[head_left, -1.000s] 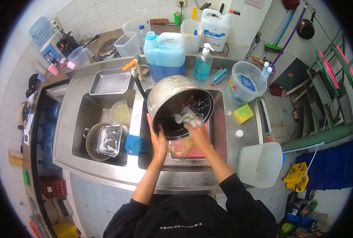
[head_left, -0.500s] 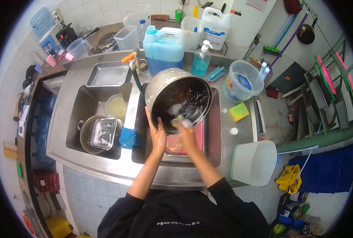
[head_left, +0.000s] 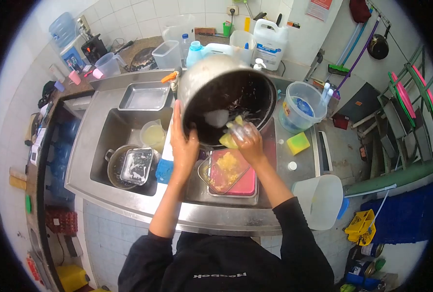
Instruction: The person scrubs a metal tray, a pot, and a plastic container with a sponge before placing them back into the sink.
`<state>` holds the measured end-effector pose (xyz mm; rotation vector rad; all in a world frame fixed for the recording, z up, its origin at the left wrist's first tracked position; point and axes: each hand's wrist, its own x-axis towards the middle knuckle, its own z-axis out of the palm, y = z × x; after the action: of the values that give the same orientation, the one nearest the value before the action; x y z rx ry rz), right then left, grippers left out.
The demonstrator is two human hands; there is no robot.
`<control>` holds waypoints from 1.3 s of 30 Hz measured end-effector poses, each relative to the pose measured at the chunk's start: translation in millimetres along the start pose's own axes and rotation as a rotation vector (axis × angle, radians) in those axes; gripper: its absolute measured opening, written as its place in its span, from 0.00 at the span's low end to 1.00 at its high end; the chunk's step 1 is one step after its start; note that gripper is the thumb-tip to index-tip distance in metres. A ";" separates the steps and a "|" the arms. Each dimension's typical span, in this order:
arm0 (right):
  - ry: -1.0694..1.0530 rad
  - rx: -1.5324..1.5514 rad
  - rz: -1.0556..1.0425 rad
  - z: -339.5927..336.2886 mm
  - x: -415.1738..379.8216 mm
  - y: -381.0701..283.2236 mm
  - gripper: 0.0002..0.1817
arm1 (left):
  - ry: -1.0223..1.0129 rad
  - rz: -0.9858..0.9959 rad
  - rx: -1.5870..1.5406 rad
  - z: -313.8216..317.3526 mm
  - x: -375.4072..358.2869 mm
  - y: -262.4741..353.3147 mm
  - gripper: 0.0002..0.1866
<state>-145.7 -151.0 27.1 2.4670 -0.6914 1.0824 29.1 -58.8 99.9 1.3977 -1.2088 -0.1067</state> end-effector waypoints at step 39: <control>-0.303 0.108 0.403 1.9 -64.0 -49.3 0.19 | 0.006 -0.885 -0.763 46.5 -78.7 -46.9 0.30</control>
<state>-154.4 -93.2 -28.6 2.6844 -1.2977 0.8983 -11.3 -48.9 6.0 1.1241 -0.3673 -1.0596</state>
